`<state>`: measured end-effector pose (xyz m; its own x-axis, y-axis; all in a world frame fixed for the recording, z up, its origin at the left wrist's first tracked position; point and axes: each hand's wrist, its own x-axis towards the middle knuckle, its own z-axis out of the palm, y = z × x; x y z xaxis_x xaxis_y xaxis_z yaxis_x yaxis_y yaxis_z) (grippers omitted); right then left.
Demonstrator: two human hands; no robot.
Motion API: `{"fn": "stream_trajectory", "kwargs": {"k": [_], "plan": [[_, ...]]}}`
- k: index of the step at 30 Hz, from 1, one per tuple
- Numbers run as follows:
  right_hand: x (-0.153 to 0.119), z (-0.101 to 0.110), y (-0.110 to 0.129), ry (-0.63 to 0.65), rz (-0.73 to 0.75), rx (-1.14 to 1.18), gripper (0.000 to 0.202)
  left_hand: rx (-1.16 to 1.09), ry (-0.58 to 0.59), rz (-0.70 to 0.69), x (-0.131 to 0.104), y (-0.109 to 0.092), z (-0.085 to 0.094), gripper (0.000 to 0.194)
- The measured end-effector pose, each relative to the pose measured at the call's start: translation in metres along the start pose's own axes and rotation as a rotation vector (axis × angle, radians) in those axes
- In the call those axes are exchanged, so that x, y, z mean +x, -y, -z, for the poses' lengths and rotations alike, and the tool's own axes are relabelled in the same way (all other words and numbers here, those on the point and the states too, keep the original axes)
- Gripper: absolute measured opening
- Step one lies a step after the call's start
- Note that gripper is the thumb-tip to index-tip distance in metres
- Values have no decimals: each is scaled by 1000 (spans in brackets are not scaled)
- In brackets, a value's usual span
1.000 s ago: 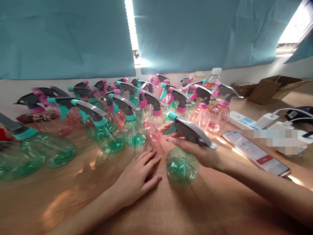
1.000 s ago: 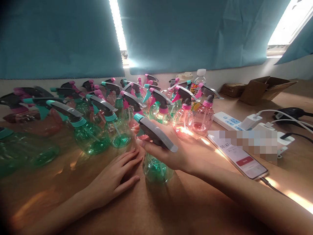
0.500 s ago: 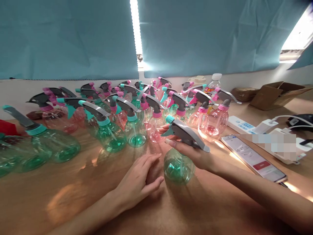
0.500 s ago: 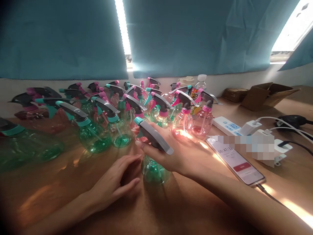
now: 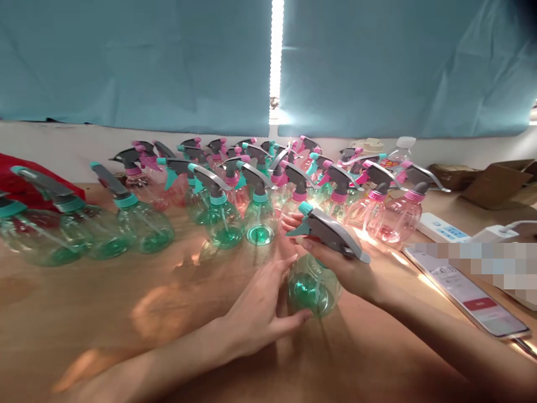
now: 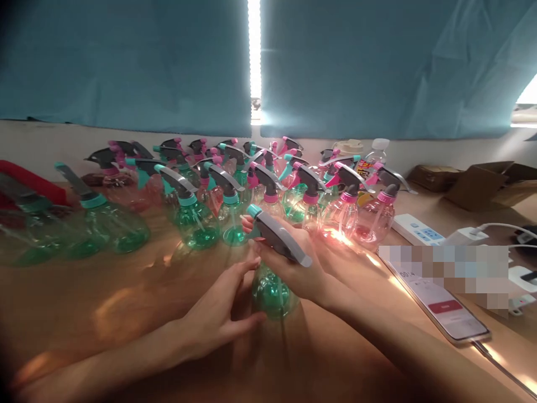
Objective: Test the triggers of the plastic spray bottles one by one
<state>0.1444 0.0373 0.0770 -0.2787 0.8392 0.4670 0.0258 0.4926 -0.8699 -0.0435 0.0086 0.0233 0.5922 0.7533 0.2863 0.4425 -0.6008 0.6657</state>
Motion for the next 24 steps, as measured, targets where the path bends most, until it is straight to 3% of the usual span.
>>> {"fn": "stream_trajectory", "kwargs": {"k": [6,11,16,20,22,24], "plan": [[7,-45,11,54,43,-61,28,80,-90,56,-28,-3,24,68],[18,-95,19,149,-18,-92,20,174,-219,110,-61,-1,46,71],[40,-138,14,286,69,-91,35,261,-321,190,-89,9,75,65],[63,-141,21,424,152,-256,60,343,-319,191,-99,22,101,42],[73,-134,27,447,163,-372,75,398,-393,250,-99,32,113,43],[80,-125,34,448,165,-428,75,491,-440,293,-98,43,124,49]]}}
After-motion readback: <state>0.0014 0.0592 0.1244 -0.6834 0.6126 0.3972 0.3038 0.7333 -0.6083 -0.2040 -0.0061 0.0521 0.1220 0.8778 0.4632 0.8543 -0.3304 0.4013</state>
